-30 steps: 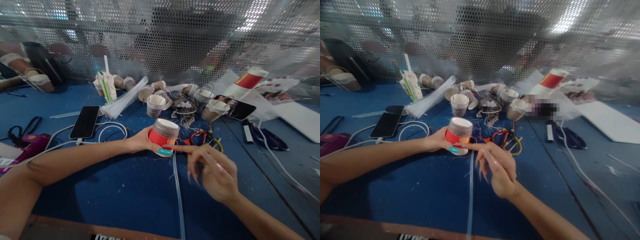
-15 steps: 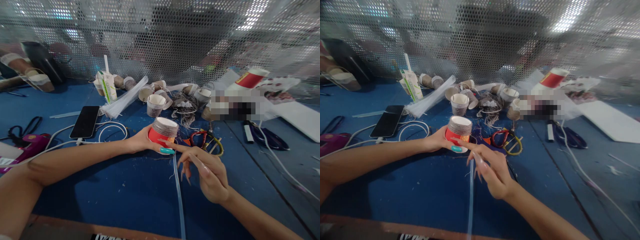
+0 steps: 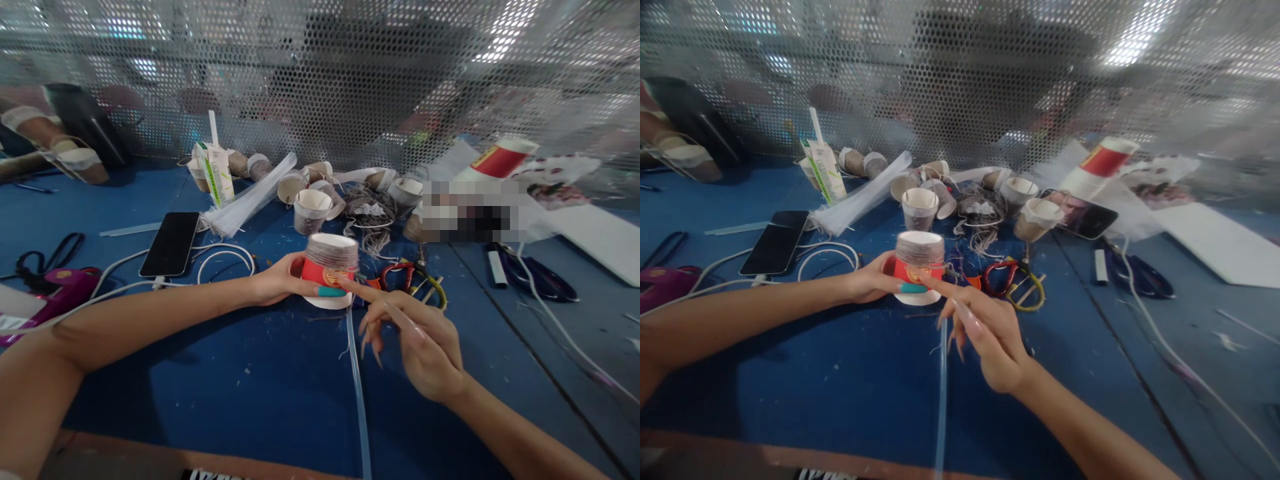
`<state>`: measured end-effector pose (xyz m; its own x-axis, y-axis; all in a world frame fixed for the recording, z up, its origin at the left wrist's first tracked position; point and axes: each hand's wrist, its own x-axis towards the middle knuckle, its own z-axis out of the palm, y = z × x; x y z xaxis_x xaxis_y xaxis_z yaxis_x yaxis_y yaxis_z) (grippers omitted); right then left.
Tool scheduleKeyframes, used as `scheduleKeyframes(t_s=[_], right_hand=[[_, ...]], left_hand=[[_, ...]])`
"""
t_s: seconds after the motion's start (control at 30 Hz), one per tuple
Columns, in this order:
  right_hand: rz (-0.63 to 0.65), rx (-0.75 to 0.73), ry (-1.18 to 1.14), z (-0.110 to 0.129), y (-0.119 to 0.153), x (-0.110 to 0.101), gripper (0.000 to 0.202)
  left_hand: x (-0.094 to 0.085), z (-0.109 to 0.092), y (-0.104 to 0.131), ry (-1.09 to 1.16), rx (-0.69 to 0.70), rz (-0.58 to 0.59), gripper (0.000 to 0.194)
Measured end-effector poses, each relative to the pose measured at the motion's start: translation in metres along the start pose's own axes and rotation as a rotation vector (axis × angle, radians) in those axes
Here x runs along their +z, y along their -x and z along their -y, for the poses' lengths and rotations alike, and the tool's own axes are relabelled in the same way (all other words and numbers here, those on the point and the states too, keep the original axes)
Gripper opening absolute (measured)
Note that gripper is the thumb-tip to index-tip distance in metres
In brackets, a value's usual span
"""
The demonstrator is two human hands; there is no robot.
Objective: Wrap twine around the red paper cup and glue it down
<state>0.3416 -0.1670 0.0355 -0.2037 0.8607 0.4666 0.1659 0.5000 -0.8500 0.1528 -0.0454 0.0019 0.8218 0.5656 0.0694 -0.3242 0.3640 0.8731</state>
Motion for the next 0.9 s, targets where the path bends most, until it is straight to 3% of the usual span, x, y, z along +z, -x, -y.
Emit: scheduleKeyframes(t_s=[0.2, 0.37, 0.5, 0.73, 0.8, 0.9], right_hand=[[0.069, 0.111, -0.155, 0.001, -0.001, 0.002, 0.033], [-0.117, 0.197, -0.267, 0.008, -0.009, 0.002, 0.035], [-0.178, 0.234, -0.347, 0.007, -0.014, 0.000, 0.035], [-0.359, 0.144, -0.336, 0.001, -0.013, -0.005, 0.028], [-0.291, 0.161, -0.349, 0.008, -0.013, -0.003, 0.024], [-0.091, 0.253, -0.392, 0.018, -0.012, 0.003, 0.027]], left_hand=[[0.000, -0.002, 0.001, -0.028, -0.042, 0.006, 0.059], [-0.002, -0.002, 0.000, 0.042, -0.027, 0.098, 0.058], [-0.005, -0.002, 0.000, 0.061, -0.067, 0.134, 0.058], [-0.008, -0.001, 0.001, 0.073, -0.100, 0.147, 0.062], [-0.006, -0.001, 0.000, 0.061, -0.096, 0.148, 0.061], [-0.002, -0.002, 0.000, 0.032, -0.081, 0.128, 0.060]])
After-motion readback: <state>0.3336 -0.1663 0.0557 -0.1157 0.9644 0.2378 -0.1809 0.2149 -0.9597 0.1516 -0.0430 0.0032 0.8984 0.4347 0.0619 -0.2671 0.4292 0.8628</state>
